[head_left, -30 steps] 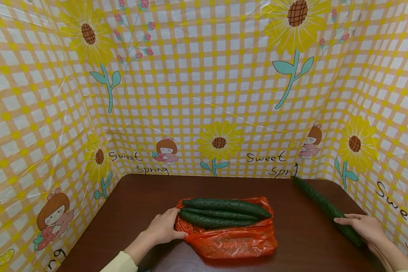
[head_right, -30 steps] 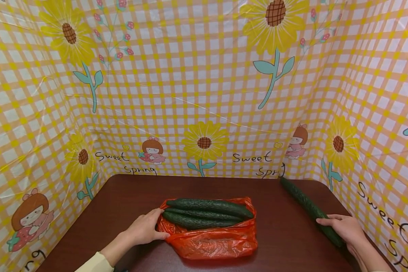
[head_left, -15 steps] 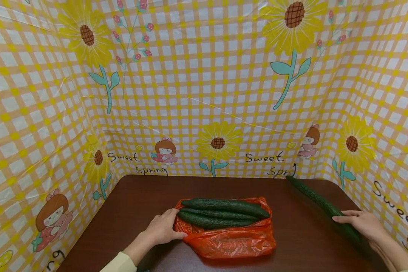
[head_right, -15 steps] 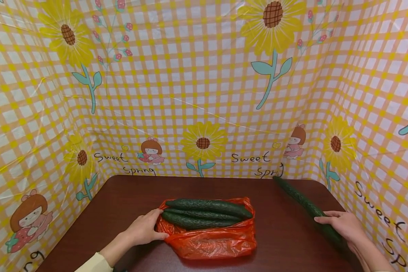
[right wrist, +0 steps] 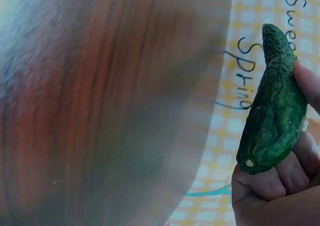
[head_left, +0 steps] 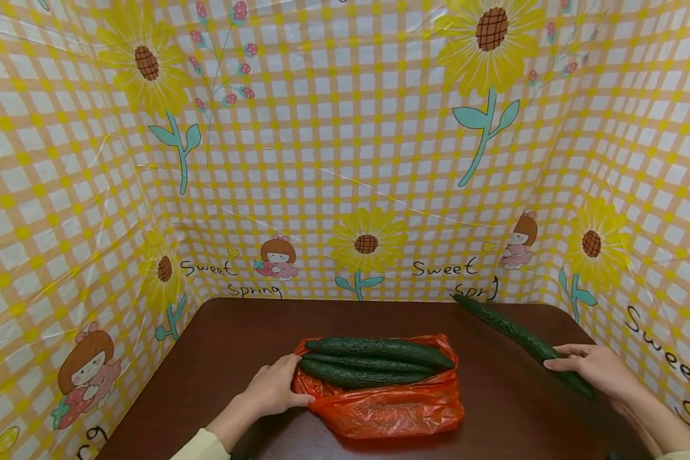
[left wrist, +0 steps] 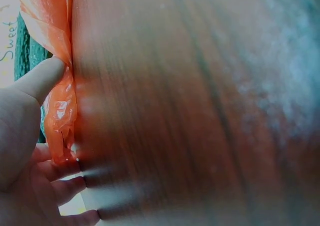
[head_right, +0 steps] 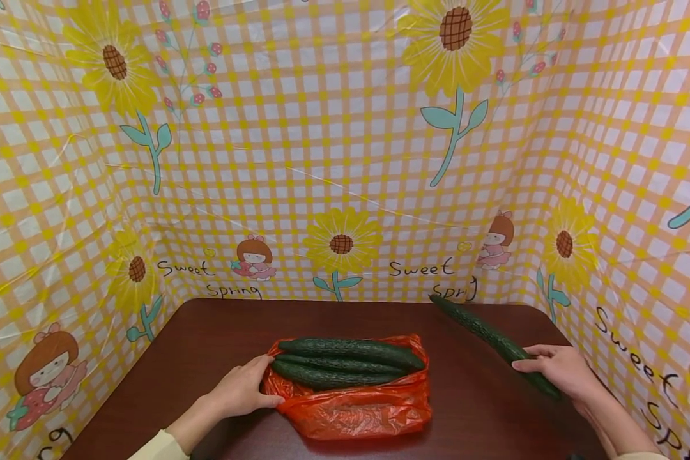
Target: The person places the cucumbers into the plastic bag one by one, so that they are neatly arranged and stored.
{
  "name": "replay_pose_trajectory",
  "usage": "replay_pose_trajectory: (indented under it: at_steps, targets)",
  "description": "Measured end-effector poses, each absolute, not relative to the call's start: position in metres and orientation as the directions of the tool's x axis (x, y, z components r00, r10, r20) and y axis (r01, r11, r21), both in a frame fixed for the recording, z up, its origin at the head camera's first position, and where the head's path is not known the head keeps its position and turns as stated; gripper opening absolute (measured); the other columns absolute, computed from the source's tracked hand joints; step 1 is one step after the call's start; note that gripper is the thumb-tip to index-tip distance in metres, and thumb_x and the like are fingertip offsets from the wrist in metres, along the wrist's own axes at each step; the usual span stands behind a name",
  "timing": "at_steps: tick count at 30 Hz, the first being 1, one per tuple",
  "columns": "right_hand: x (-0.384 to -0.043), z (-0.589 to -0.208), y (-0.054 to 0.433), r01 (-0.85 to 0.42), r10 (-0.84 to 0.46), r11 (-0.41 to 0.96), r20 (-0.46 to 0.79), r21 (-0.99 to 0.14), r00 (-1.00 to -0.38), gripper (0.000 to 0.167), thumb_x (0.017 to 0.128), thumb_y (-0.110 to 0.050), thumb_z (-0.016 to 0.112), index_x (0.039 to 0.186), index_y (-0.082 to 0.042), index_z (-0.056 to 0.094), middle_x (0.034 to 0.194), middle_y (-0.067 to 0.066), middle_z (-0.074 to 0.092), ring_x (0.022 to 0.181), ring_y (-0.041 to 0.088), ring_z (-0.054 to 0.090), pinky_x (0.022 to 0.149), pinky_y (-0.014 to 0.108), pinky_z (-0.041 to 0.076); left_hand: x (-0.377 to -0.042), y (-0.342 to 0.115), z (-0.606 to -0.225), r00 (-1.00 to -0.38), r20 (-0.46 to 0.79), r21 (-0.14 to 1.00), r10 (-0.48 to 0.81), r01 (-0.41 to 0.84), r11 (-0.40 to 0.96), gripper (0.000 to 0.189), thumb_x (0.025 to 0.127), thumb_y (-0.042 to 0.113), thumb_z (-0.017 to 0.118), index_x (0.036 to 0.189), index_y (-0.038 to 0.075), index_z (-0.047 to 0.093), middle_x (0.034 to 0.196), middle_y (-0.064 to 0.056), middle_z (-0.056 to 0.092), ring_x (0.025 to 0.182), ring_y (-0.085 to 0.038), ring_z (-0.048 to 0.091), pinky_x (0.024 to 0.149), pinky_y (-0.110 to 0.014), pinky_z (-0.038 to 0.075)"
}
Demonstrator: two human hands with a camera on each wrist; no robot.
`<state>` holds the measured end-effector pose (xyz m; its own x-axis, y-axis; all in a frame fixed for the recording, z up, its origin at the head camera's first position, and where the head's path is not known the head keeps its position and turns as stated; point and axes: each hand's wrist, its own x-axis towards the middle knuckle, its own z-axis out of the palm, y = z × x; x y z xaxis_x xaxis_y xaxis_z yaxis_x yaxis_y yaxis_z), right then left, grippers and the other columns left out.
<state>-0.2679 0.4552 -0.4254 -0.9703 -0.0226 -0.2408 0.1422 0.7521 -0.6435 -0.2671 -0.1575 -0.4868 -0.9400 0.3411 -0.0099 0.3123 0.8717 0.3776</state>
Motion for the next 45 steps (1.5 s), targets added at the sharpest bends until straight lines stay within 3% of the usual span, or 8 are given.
replay_pose_trajectory:
  at_steps: [8, 18, 32, 45]
  targets:
    - [-0.267, -0.416, 0.437, 0.008, -0.078, 0.809, -0.120, -0.588, -0.990, 0.075, 0.096, -0.051, 0.064, 0.141, 0.007, 0.052, 0.144, 0.039, 0.044, 0.123, 0.060, 0.049, 0.083, 0.050, 0.052, -0.265, -0.157, -0.484, -0.939, -0.007, 0.379, 0.345, 0.317, 0.870, 0.094, 0.081, 0.059, 0.078, 0.147, 0.000, 0.046, 0.150, -0.022, 0.047, 0.139, -0.039, 0.046, 0.106, -0.063, 0.038]
    - [-0.270, -0.413, 0.420, -0.051, -0.164, 0.770, -0.120, -0.636, -0.979, 0.066, 0.098, -0.042, 0.065, 0.140, 0.007, 0.053, 0.141, 0.037, 0.050, 0.123, 0.054, 0.052, 0.085, 0.050, 0.051, -0.266, -0.158, -0.485, -0.940, -0.016, 0.380, 0.342, 0.311, 0.871, 0.095, 0.080, 0.060, 0.077, 0.148, 0.001, 0.046, 0.150, -0.022, 0.047, 0.139, -0.039, 0.046, 0.107, -0.062, 0.038]
    - [-0.271, -0.404, 0.393, -0.141, -0.297, 0.709, -0.111, -0.691, -0.948, 0.060, 0.095, -0.034, 0.069, 0.140, 0.004, 0.056, 0.145, 0.034, 0.048, 0.130, 0.058, 0.047, 0.091, 0.059, 0.051, -0.269, -0.158, -0.485, -0.941, -0.030, 0.371, 0.337, 0.302, 0.878, 0.095, 0.081, 0.061, 0.077, 0.148, 0.002, 0.045, 0.152, -0.020, 0.047, 0.140, -0.038, 0.045, 0.108, -0.063, 0.037]
    - [-0.279, -0.397, 0.359, -0.201, -0.399, 0.641, -0.098, -0.740, -0.912, 0.052, 0.094, -0.027, 0.070, 0.136, 0.004, 0.060, 0.148, 0.039, 0.040, 0.129, 0.062, 0.045, 0.095, 0.064, 0.048, -0.269, -0.159, -0.486, -0.942, -0.033, 0.368, 0.333, 0.298, 0.881, 0.095, 0.081, 0.061, 0.076, 0.148, 0.003, 0.045, 0.152, -0.019, 0.047, 0.140, -0.037, 0.045, 0.108, -0.062, 0.038]
